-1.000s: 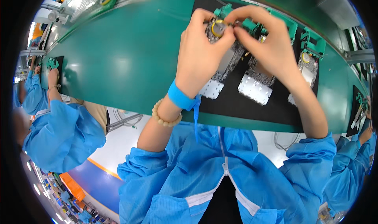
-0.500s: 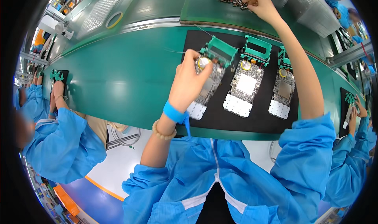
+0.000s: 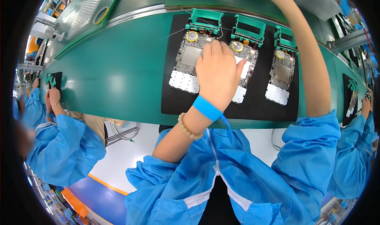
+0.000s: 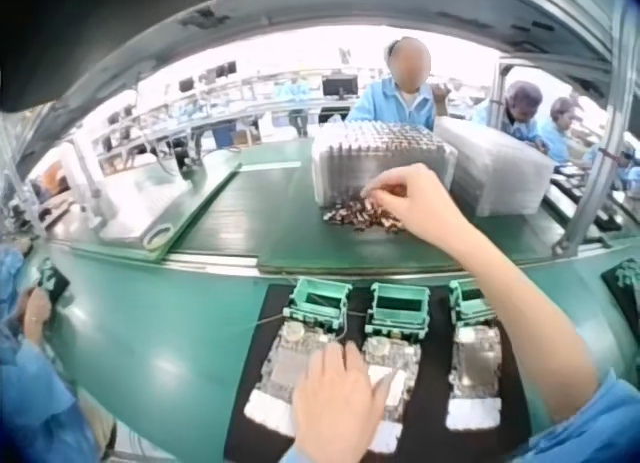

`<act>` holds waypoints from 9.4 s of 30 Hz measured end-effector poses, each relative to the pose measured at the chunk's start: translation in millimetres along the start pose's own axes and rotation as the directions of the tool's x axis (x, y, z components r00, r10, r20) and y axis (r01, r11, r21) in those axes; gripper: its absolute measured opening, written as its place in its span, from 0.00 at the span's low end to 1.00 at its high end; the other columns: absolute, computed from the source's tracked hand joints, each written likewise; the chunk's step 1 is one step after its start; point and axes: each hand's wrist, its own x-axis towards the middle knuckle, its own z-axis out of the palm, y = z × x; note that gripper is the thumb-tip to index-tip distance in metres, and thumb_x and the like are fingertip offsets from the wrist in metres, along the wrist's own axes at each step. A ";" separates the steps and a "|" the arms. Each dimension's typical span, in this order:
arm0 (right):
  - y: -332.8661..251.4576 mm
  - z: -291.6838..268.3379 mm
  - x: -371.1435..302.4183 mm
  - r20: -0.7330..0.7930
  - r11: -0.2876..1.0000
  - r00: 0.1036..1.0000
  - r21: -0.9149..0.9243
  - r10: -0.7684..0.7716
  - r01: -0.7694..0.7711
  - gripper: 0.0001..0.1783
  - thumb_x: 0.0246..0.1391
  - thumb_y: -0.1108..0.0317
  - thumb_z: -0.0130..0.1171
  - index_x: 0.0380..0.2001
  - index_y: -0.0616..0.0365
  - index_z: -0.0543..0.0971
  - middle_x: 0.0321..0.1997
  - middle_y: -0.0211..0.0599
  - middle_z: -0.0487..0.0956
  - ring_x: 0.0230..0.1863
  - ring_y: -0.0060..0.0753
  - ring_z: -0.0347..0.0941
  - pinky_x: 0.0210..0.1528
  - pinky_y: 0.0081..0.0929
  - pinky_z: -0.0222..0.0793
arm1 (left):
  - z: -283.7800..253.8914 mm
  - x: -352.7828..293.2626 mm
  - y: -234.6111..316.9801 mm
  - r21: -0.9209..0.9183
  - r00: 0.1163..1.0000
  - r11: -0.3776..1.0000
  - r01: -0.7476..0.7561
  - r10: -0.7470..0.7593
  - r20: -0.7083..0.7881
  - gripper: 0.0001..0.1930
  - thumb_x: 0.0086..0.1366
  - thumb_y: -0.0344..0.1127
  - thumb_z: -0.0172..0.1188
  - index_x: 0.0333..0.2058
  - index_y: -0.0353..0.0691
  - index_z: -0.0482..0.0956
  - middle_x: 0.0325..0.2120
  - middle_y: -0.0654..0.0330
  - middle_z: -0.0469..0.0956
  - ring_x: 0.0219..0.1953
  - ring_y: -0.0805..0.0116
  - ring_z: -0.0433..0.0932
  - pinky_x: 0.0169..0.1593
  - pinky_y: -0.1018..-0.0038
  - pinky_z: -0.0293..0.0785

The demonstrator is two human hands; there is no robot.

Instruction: Assembling internal components, including batteries and circuit boards, into small electronic devices at a factory workstation.

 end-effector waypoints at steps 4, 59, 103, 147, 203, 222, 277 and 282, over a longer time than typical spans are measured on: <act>-64.8 -22.3 -54.7 0.102 0.943 0.982 0.281 0.156 -0.179 0.07 0.53 0.76 0.53 0.32 0.67 0.79 0.27 0.31 0.78 0.29 0.16 0.71 0.32 0.14 0.67 | 8.3 8.4 5.1 -0.074 0.993 0.996 0.054 -0.046 0.112 0.23 0.49 0.46 0.66 0.30 0.33 0.69 0.27 0.51 0.69 0.31 0.51 0.72 0.33 0.62 0.70; -76.1 -4.3 -131.5 0.117 0.991 0.984 -0.005 0.136 -0.136 0.10 0.44 0.78 0.57 0.33 0.62 0.77 0.33 0.38 0.78 0.35 0.33 0.74 0.39 0.23 0.69 | 23.5 37.6 -5.4 -0.741 0.955 0.605 0.291 -0.229 0.188 0.16 0.54 0.31 0.63 0.39 0.32 0.70 0.24 0.62 0.78 0.25 0.83 0.72 0.28 0.85 0.67; 1.7 -85.3 -101.7 0.172 0.853 0.887 0.247 0.427 -0.459 0.09 0.47 0.74 0.58 0.33 0.67 0.79 0.29 0.35 0.79 0.29 0.21 0.74 0.34 0.18 0.71 | 45.3 52.8 51.4 -0.650 0.920 0.705 0.283 -0.007 0.393 0.28 0.46 0.32 0.60 0.45 0.24 0.61 0.33 0.36 0.75 0.41 0.41 0.74 0.46 0.61 0.70; -51.5 -67.9 -165.3 -0.081 0.843 0.848 0.197 0.524 -0.501 0.06 0.46 0.77 0.59 0.30 0.67 0.79 0.28 0.33 0.78 0.29 0.17 0.71 0.29 0.14 0.65 | 53.1 46.6 60.5 -0.840 0.967 0.479 0.256 -0.123 0.225 0.16 0.53 0.33 0.62 0.35 0.26 0.71 0.23 0.53 0.78 0.24 0.69 0.75 0.29 0.72 0.69; -45.0 -127.3 -333.4 -0.336 0.743 0.711 -0.049 0.617 -0.668 0.28 0.49 0.75 0.59 0.55 0.55 0.66 0.37 0.36 0.75 0.37 0.25 0.70 0.39 0.20 0.67 | -36.5 -64.2 -17.4 -0.517 0.973 0.825 0.228 -0.178 0.145 0.27 0.60 0.41 0.56 0.54 0.34 0.61 0.43 0.43 0.70 0.43 0.47 0.66 0.49 0.61 0.63; 54.0 -214.9 -338.0 -0.533 0.487 0.841 -0.761 -0.093 -0.429 0.18 0.57 0.71 0.49 0.51 0.64 0.70 0.51 0.49 0.73 0.52 0.44 0.69 0.54 0.34 0.62 | 40.9 -12.7 68.5 -0.841 0.960 0.541 -0.013 0.242 0.141 0.20 0.57 0.38 0.58 0.44 0.35 0.66 0.44 0.46 0.68 0.48 0.47 0.67 0.50 0.60 0.66; -15.1 99.1 -117.4 0.120 0.720 0.872 0.517 0.474 -0.462 0.10 0.54 0.72 0.55 0.38 0.65 0.78 0.37 0.35 0.80 0.40 0.25 0.76 0.44 0.22 0.69 | -56.2 25.2 -163.6 -0.319 0.980 0.948 0.016 -0.078 -0.183 0.05 0.54 0.24 0.57 0.30 0.37 0.71 0.26 0.57 0.74 0.30 0.60 0.75 0.33 0.68 0.71; -14.0 102.2 -118.6 0.099 0.746 0.898 0.523 0.429 -0.414 0.10 0.52 0.74 0.56 0.38 0.59 0.80 0.38 0.34 0.79 0.39 0.23 0.76 0.36 0.18 0.69 | -53.4 24.7 -175.9 -0.247 0.983 0.968 0.040 -0.082 -0.163 0.04 0.54 0.24 0.56 0.29 0.37 0.71 0.25 0.56 0.73 0.29 0.60 0.75 0.33 0.68 0.70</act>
